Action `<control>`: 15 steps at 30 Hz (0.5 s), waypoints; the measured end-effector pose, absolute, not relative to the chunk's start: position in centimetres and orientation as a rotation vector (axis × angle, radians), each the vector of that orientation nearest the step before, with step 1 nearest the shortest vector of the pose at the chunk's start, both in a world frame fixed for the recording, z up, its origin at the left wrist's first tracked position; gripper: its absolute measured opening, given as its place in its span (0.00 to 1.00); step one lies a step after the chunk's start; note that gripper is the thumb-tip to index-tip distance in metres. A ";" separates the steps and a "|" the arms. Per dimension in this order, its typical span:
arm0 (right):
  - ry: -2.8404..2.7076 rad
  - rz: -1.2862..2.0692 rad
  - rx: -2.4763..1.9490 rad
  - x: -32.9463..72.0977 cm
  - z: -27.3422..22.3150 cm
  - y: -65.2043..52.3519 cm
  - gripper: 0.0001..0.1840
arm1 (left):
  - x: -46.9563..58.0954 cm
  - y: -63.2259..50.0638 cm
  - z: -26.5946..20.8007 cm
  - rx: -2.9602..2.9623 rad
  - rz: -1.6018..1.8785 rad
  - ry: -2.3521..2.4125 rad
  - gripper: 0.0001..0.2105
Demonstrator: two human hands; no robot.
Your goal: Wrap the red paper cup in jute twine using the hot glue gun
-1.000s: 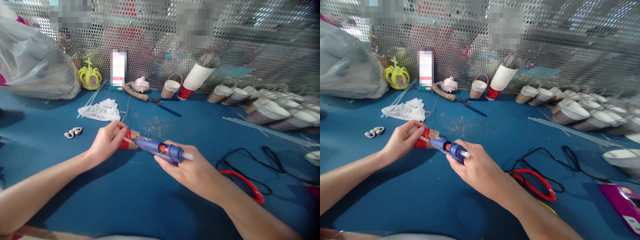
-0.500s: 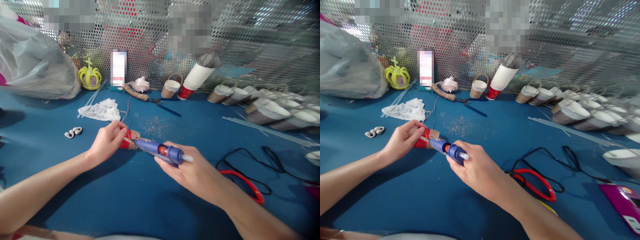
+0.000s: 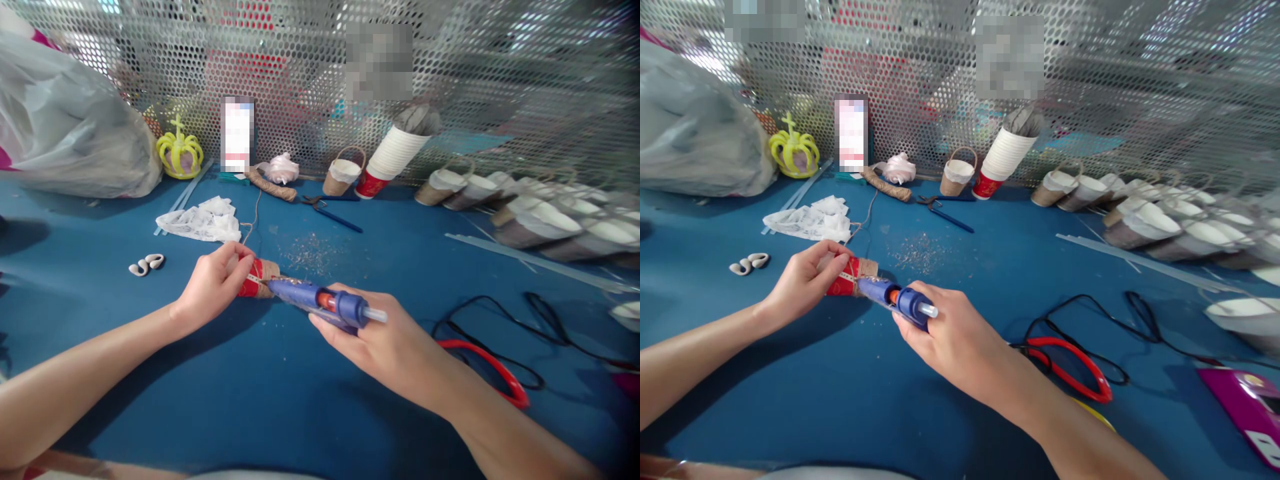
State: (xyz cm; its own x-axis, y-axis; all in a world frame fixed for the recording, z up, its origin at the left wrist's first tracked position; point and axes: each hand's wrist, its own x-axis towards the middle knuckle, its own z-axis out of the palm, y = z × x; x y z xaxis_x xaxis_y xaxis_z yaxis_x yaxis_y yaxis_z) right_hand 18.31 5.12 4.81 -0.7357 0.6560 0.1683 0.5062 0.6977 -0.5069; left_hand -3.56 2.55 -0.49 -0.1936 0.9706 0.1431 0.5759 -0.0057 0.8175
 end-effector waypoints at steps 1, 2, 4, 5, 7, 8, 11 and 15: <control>-2.557 0.649 -0.939 18.3 4.8 5.1 0.08 | -3.5 2.5 -0.4 1.609 1.086 1.807 0.11; -2.544 0.665 -0.962 18.3 4.8 5.2 0.09 | -3.5 2.5 -0.4 1.623 1.082 1.812 0.11; -2.537 0.657 -0.967 18.3 4.8 5.2 0.08 | -3.4 2.4 -0.3 1.651 1.080 1.817 0.11; -2.538 0.639 -0.957 18.3 4.8 5.2 0.08 | -3.4 2.4 -0.3 1.664 1.082 1.816 0.11; -2.544 0.605 -0.937 18.2 4.9 5.1 0.08 | -3.4 2.4 -0.2 1.688 1.087 1.814 0.10; -2.544 0.600 -0.931 18.1 4.9 5.1 0.08 | -3.4 2.4 -0.2 1.700 1.088 1.813 0.10; -2.520 0.636 -0.957 18.1 4.9 5.2 0.08 | -3.4 2.3 -0.3 1.731 1.100 1.804 0.10; -2.461 0.727 -1.045 18.1 4.6 5.4 0.08 | -3.4 2.2 -0.3 1.764 1.117 1.780 0.09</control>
